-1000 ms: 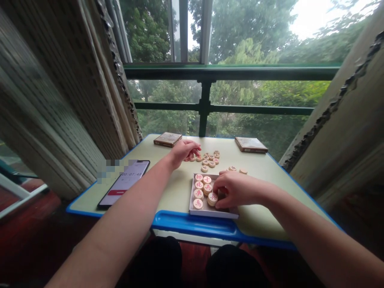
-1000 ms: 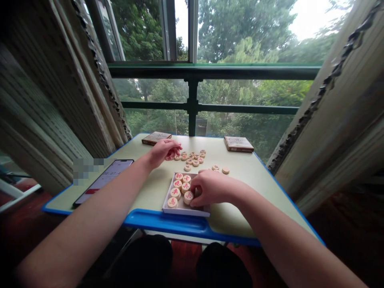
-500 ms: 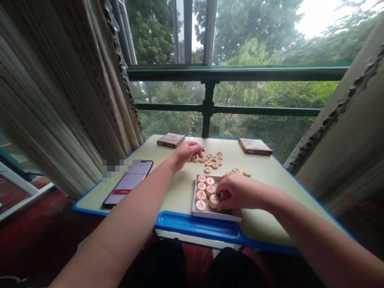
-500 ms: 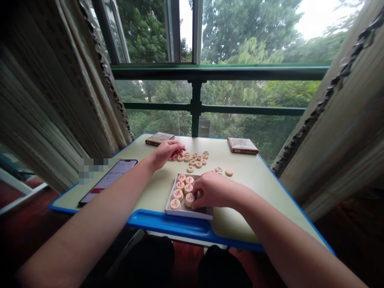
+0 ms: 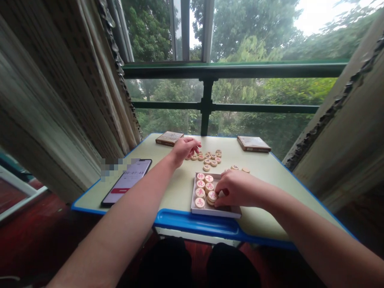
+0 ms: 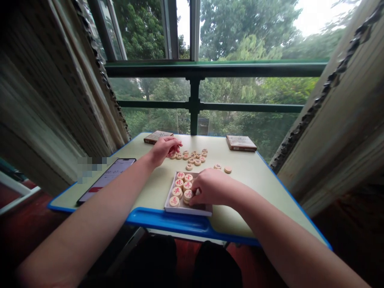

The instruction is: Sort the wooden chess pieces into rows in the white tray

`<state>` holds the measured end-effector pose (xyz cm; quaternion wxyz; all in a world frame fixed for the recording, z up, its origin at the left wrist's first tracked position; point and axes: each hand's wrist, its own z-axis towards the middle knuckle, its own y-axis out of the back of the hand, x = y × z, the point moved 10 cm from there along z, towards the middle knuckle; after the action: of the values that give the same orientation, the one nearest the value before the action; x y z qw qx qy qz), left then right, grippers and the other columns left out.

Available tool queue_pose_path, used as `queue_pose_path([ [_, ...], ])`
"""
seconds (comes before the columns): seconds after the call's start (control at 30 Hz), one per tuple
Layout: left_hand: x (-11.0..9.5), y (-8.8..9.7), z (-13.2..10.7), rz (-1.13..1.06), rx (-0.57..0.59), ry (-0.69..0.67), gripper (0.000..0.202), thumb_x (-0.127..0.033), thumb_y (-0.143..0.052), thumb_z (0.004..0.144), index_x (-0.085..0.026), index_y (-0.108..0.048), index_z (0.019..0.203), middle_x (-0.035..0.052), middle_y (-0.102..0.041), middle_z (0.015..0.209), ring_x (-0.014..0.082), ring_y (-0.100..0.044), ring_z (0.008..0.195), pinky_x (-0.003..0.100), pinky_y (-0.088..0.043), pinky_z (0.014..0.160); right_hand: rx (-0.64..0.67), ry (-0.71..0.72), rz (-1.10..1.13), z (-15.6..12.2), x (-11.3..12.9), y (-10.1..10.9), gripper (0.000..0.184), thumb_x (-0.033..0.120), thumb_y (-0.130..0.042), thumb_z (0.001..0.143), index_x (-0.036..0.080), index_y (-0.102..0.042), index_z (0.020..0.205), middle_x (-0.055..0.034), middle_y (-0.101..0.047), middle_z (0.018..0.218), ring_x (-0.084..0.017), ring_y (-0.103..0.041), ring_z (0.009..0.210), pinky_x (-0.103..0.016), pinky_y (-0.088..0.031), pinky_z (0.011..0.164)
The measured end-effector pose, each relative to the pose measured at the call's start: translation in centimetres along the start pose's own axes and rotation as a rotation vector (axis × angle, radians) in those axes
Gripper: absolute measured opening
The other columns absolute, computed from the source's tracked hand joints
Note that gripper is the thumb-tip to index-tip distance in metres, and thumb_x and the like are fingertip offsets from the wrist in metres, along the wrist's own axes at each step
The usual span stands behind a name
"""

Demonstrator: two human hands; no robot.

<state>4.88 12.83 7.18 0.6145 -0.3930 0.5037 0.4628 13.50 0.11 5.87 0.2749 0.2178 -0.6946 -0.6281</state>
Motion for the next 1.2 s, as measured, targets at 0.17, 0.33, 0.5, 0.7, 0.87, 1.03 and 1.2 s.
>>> queue_pose_path([
  [0.17,0.1,-0.1,0.0,0.007,-0.004,0.008,0.011,-0.020,-0.058,0.067,-0.010,-0.059,0.061,0.0013,-0.056,0.045,0.0025,-0.033,0.031,0.019,-0.016,0.034,-0.037,0.051,0.004,-0.1,0.3,0.1,0.018,0.036,-0.065,0.070,0.019,-0.069,0.065,-0.0016,-0.059,0.059,-0.012,-0.049,0.058,-0.023,-0.030,0.056],
  [0.33,-0.7,0.8,-0.1,-0.040,-0.070,-0.061,0.011,-0.022,-0.058,0.065,-0.012,-0.057,0.060,-0.0012,-0.052,0.043,0.0030,-0.032,0.031,0.019,-0.015,0.034,-0.025,0.061,0.017,-0.4,0.4,0.0,0.017,0.031,-0.063,0.070,0.018,-0.065,0.060,0.0000,-0.057,0.055,-0.011,-0.046,0.054,-0.023,-0.030,0.055],
  [0.5,-1.0,1.3,0.0,-0.042,-0.103,-0.084,0.013,-0.024,-0.059,0.064,-0.012,-0.057,0.059,-0.0023,-0.051,0.042,0.0030,-0.032,0.031,0.019,-0.015,0.034,0.008,0.045,0.061,-0.6,0.4,-0.1,0.008,0.026,-0.064,0.066,0.020,-0.069,0.066,0.0007,-0.059,0.057,-0.010,-0.047,0.054,-0.022,-0.028,0.052],
  [0.7,-0.7,1.2,0.1,0.057,-0.140,-0.090,0.013,-0.024,-0.060,0.064,-0.012,-0.058,0.058,-0.0026,-0.050,0.040,0.0035,-0.034,0.032,0.018,-0.019,0.035,0.019,0.037,0.058,-0.4,0.6,0.2,0.013,0.032,-0.067,0.067,0.020,-0.070,0.066,-0.0001,-0.060,0.058,-0.011,-0.049,0.056,-0.022,-0.030,0.053],
  [0.87,0.2,1.2,0.4,0.148,-0.150,-0.091,0.014,-0.026,-0.060,0.065,-0.012,-0.061,0.061,-0.0026,-0.050,0.041,0.0040,-0.035,0.033,0.018,-0.021,0.036,0.035,-0.007,0.040,-0.2,0.1,0.1,0.016,0.036,-0.067,0.067,0.021,-0.071,0.070,-0.0006,-0.062,0.061,-0.012,-0.052,0.060,-0.022,-0.030,0.053],
  [1.03,0.2,1.2,0.3,0.173,-0.145,-0.080,0.014,-0.025,-0.059,0.067,-0.013,-0.060,0.061,-0.0026,-0.050,0.041,0.0044,-0.036,0.033,0.019,-0.022,0.036,0.027,-0.084,-0.017,-0.2,-1.0,0.1,0.023,0.045,-0.069,0.064,0.022,-0.070,0.066,-0.0015,-0.063,0.063,-0.013,-0.052,0.061,-0.023,-0.025,0.049],
  [1.2,0.1,1.4,0.3,0.195,-0.161,-0.078,0.015,-0.025,-0.058,0.068,-0.013,-0.060,0.060,-0.0025,-0.050,0.041,0.0043,-0.036,0.032,0.019,-0.023,0.036,0.015,-0.060,0.006,-0.1,-0.8,0.1,0.022,0.044,-0.069,0.065,0.021,-0.069,0.063,-0.0012,-0.061,0.060,-0.014,-0.053,0.061,-0.024,-0.023,0.048],
])
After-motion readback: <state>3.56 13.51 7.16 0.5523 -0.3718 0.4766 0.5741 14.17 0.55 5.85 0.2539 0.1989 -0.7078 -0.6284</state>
